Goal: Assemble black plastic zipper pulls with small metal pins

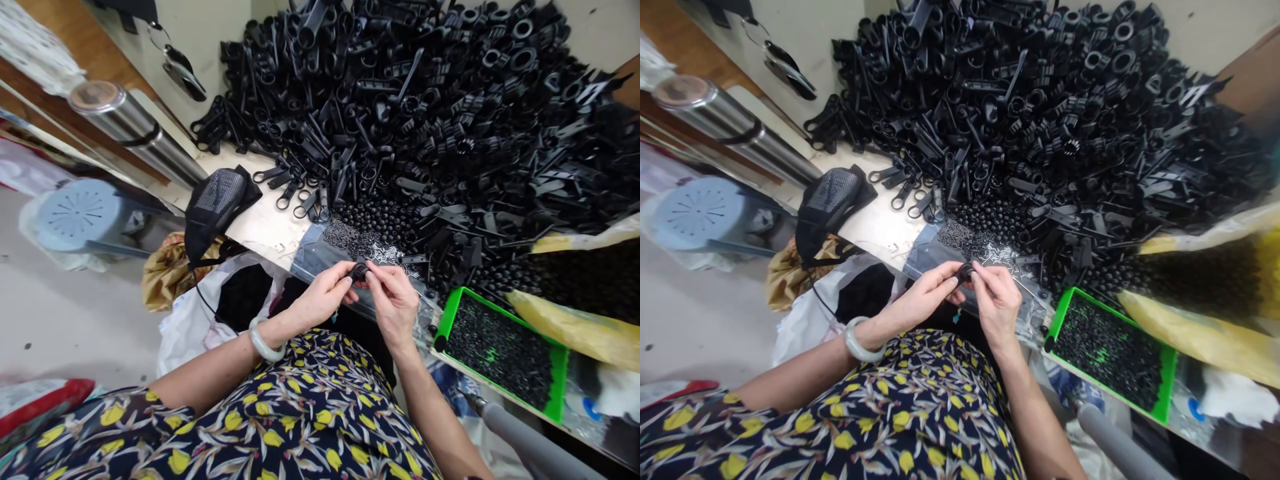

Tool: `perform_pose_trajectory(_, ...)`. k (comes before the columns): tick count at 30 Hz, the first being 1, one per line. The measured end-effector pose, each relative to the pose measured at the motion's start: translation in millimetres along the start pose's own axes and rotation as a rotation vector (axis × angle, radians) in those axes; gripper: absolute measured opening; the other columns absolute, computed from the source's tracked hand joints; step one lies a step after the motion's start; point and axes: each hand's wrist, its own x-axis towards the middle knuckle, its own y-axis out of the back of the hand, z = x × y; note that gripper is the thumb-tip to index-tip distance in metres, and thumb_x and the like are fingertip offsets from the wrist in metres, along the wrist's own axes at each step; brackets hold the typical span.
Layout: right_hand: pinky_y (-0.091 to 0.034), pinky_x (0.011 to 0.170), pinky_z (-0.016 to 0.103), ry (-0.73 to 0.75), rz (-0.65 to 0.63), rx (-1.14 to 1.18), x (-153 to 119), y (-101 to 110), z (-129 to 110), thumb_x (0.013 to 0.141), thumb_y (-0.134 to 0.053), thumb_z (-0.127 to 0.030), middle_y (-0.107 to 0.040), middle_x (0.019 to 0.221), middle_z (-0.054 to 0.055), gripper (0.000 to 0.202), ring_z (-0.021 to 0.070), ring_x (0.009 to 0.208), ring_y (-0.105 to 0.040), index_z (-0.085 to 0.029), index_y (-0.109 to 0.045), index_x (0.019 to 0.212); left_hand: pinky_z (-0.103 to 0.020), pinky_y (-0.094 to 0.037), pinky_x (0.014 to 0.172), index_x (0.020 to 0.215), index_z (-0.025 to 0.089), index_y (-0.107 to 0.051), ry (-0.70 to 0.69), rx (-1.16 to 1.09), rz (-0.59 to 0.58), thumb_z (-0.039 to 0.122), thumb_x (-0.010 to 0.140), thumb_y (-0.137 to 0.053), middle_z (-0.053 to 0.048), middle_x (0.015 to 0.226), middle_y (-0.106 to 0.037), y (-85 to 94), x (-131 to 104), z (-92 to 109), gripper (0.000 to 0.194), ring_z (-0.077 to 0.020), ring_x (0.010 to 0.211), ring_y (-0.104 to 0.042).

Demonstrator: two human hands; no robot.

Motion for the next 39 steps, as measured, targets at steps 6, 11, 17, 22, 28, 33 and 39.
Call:
perform_pose_trajectory(6,-0.061,0.074,0.034,0.035,-0.031,-0.056,-3,3,-4,0.099,-0.066,-0.029,-0.071,0.097,0.003,0.025,0.0167,0.079,-0.071,-0.033,-0.078,0.121,-0.024,-0.045,0.062,0.125,0.016,-0.062,0.017,0.096,0.027,0.029,0.102,-0.048,0.0,0.079,-0.062,-2.0,-4,1,0.03,-0.0117,0.063,-0.054)
perform_pose_trajectory(11,-0.059,0.073,0.034,0.033,-0.034,-0.088,-5,4,-9,0.1,-0.065,-0.029,-0.071,0.096,0.003,0.025,0.0168,0.079,-0.069,-0.032,-0.077,0.122,-0.029,-0.05,0.087,0.121,0.019,-0.064,-0.11,0.221,0.113,0.027,0.099,-0.056,-0.005,0.11,-0.071,-7.6,-8,3,0.025,-0.0185,0.095,-0.065)
perform_pose_trajectory(17,-0.056,0.07,0.033,0.057,-0.006,-0.082,-11,4,-12,0.098,-0.067,-0.027,-0.073,0.094,0.003,0.025,0.017,0.077,-0.068,-0.032,-0.079,0.119,-0.031,-0.052,0.093,0.122,0.019,-0.064,-0.152,0.227,0.135,0.033,0.102,-0.058,-0.005,0.112,-0.073,-11.3,-11,-2,0.025,-0.0203,0.101,-0.068)
perform_pose_trajectory(22,-0.055,0.066,0.031,-0.035,0.034,-0.038,-17,0,-16,0.098,-0.068,-0.029,-0.07,0.087,0.002,0.023,0.0158,0.072,-0.066,-0.029,-0.079,0.117,-0.03,-0.054,0.092,0.121,0.018,-0.064,-0.187,0.193,0.195,0.033,0.103,-0.055,-0.006,0.112,-0.074,-16.3,-11,-11,0.024,-0.0196,0.1,-0.07)
perform_pose_trajectory(28,-0.055,0.064,0.031,-0.126,0.067,0.009,-25,-5,-14,0.097,-0.069,-0.033,-0.069,0.088,0.002,0.023,0.0155,0.071,-0.063,-0.03,-0.079,0.117,-0.032,-0.056,0.092,0.12,0.02,-0.064,-0.202,0.226,0.263,0.034,0.103,-0.055,-0.007,0.113,-0.074,-20.6,-13,-17,0.024,-0.0207,0.098,-0.071)
perform_pose_trajectory(33,-0.054,0.063,0.028,-0.188,0.069,0.062,-29,-7,-16,0.096,-0.07,-0.033,-0.064,0.086,0.0,0.026,0.013,0.068,-0.059,-0.031,-0.078,0.12,-0.031,-0.057,0.089,0.123,0.02,-0.064,-0.214,0.248,0.282,0.037,0.103,-0.055,-0.007,0.112,-0.074,-20.7,-14,-19,0.027,-0.0202,0.096,-0.071)
perform_pose_trajectory(39,-0.057,0.064,0.029,-0.164,0.068,0.054,-33,-9,-20,0.097,-0.069,-0.031,-0.067,0.088,0.001,0.027,0.0137,0.069,-0.062,-0.031,-0.077,0.123,-0.031,-0.058,0.091,0.122,0.02,-0.067,-0.255,0.214,0.276,0.039,0.104,-0.054,-0.009,0.115,-0.075,-19.4,-16,-23,0.029,-0.0217,0.102,-0.072)
